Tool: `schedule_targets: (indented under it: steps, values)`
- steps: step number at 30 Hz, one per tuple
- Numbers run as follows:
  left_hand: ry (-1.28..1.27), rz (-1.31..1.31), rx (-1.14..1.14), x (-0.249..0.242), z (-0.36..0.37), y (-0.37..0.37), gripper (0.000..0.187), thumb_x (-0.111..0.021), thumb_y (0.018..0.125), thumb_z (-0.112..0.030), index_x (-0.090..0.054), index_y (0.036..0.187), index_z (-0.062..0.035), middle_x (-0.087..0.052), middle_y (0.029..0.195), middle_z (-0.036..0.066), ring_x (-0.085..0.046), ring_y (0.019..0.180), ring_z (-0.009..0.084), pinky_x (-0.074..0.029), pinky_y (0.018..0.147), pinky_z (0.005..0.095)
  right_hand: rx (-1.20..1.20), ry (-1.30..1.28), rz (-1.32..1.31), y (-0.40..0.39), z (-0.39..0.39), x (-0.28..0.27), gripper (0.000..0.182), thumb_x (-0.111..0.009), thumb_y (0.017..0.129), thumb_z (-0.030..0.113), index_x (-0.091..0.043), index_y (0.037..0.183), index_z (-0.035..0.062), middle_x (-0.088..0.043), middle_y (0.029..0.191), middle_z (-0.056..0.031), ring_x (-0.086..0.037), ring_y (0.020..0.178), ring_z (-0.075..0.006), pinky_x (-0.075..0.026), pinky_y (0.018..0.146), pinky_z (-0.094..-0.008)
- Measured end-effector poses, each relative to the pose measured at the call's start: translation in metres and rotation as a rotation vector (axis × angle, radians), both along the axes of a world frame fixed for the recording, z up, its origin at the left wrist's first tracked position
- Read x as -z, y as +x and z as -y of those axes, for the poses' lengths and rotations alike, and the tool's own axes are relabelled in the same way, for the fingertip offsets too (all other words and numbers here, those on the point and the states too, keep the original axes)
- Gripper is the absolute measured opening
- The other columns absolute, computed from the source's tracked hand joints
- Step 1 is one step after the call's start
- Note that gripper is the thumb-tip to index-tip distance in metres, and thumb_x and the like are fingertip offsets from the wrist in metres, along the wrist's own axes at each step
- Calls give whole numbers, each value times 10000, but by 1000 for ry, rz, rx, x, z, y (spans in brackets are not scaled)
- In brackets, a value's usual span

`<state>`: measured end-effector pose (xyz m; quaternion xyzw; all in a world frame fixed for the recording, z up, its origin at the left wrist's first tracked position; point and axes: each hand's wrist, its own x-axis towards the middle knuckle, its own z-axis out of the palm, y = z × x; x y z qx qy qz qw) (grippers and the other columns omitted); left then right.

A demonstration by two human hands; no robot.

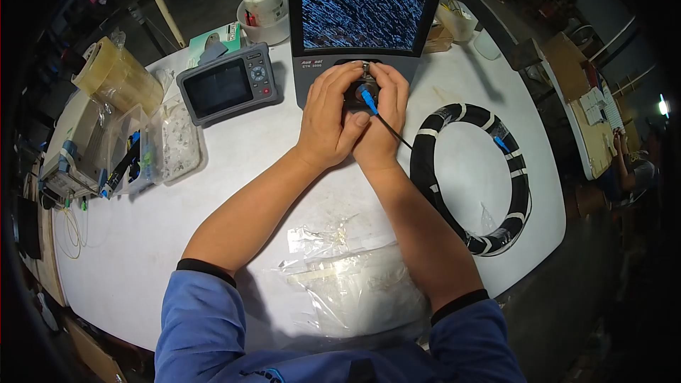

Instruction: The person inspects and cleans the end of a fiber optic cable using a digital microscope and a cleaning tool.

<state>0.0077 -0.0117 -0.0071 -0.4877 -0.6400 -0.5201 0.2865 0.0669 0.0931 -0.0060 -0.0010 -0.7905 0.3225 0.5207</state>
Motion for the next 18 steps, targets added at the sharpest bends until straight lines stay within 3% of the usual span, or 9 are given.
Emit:
schedule_targets:
  steps: [12, 16, 18]
  values:
    - [-10, 19, -3, 1, 0, 1, 596, -633, 973, -387, -530, 1390, 27, -587, 1411, 232, -544, 1289, 440, -402, 1116, 515, 23, -9, -1, -1, 0, 4, 563, -720, 865, 178, -534, 1373, 23, -531, 1339, -185, -548, 1250, -376, -463, 1057, -454]
    - [-6, 36, -7, 1, 0, 1, 583, -625, 985, -378, -529, 1389, 30, -594, 1394, 233, -546, 1286, 438, -404, 1114, 512, 66, -135, 102, 0, 2, 3, 580, -756, 809, 105, -522, 1335, 40, -525, 1303, -184, -565, 1211, -387, -477, 1029, -456]
    - [-30, 45, -15, 0, 0, 2, 573, -533, 1035, -395, -512, 1420, 29, -580, 1413, 233, -531, 1314, 420, -399, 1131, 490, 76, -196, 160, 1, 3, 2, 581, -762, 792, 77, -521, 1320, 46, -524, 1292, -184, -571, 1197, -390, -482, 1019, -456]
